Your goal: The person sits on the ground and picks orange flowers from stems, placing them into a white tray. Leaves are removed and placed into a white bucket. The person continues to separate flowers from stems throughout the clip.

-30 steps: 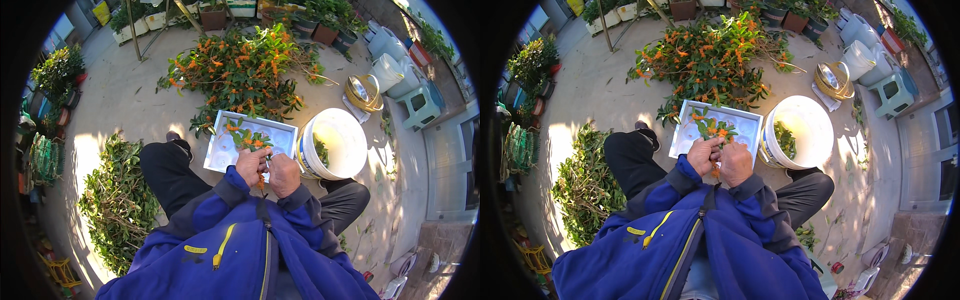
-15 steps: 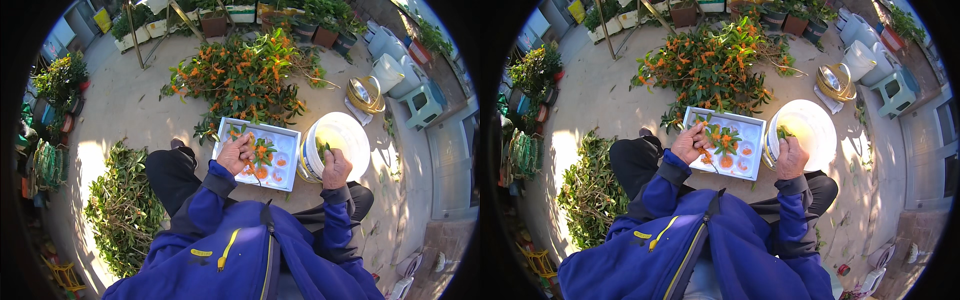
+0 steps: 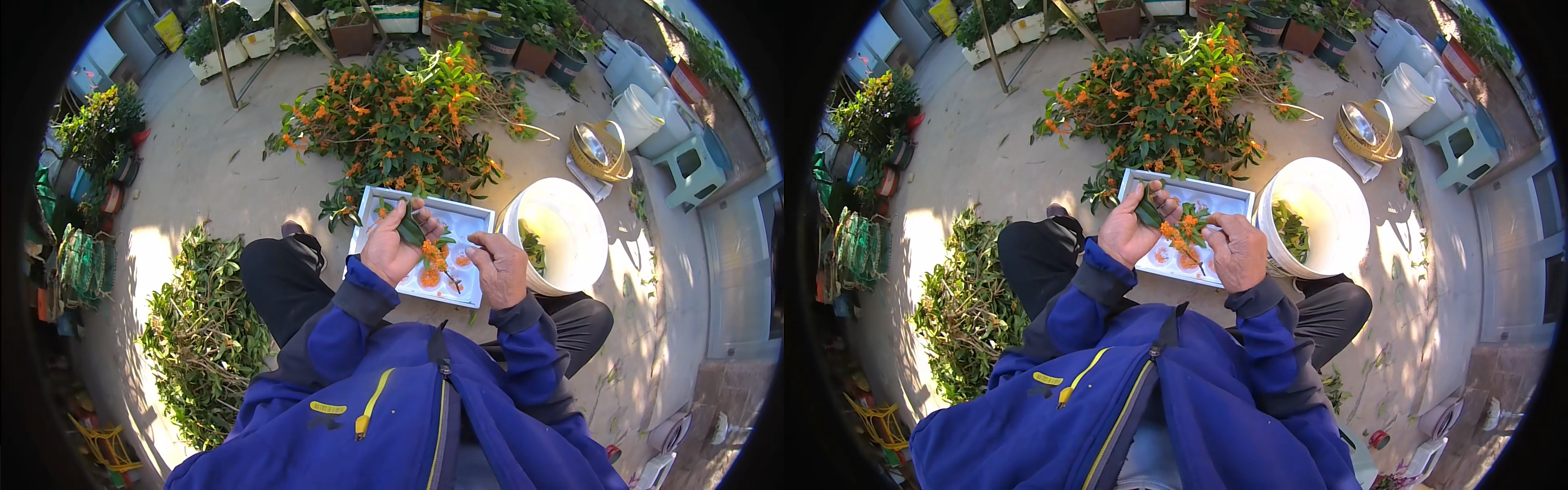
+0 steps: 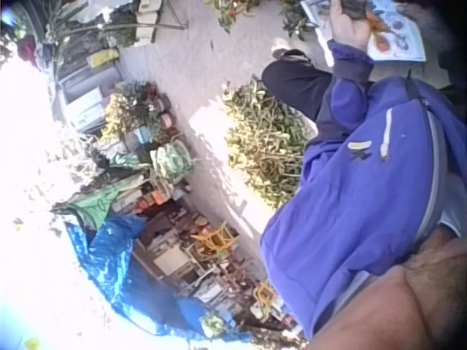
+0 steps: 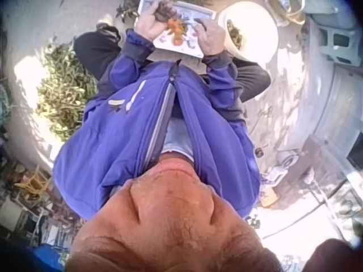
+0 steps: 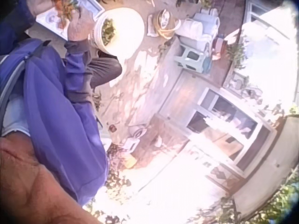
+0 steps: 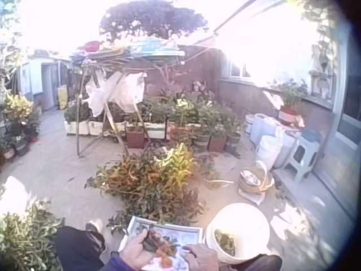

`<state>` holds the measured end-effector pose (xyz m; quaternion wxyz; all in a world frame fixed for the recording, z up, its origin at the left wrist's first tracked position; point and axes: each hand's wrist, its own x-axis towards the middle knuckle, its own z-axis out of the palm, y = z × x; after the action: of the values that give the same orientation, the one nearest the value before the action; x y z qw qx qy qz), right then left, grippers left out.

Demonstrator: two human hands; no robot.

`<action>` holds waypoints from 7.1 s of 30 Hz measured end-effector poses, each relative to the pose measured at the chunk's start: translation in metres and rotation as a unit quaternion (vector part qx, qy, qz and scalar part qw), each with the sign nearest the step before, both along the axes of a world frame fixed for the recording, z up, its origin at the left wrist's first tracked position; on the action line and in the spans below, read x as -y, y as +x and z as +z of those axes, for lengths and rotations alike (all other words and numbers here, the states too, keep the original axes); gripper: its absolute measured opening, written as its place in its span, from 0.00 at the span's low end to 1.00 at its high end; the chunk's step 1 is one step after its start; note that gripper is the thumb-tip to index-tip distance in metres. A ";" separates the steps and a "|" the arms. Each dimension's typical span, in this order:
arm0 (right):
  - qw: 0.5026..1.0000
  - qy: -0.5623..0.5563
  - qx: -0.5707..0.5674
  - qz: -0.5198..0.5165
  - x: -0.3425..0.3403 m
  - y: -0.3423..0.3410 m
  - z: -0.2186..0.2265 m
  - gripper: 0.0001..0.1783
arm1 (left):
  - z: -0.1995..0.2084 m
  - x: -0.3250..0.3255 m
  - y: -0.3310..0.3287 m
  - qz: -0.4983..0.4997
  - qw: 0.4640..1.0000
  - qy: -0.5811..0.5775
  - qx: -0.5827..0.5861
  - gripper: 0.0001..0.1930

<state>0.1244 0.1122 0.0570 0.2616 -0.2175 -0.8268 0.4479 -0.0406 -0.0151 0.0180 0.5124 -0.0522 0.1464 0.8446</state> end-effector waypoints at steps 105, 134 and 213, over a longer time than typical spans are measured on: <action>0.738 -0.618 -0.265 -0.062 -0.011 0.012 -0.020 0.05 | -0.008 0.041 -0.014 0.073 0.980 -0.182 -0.031 0.07; 0.986 -0.124 -0.107 -0.013 0.056 -0.039 -0.010 0.04 | -0.002 0.005 0.039 0.150 0.906 -0.266 -0.295 0.05; 0.992 -0.106 -0.060 -0.024 0.022 -0.004 -0.024 0.05 | 0.012 0.049 -0.011 0.090 0.944 -0.221 -0.228 0.09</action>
<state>0.1201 0.0900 0.0334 0.2972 -0.2367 -0.7517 0.5390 -0.0519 -0.0638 0.0300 0.3630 0.0172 0.4374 0.8226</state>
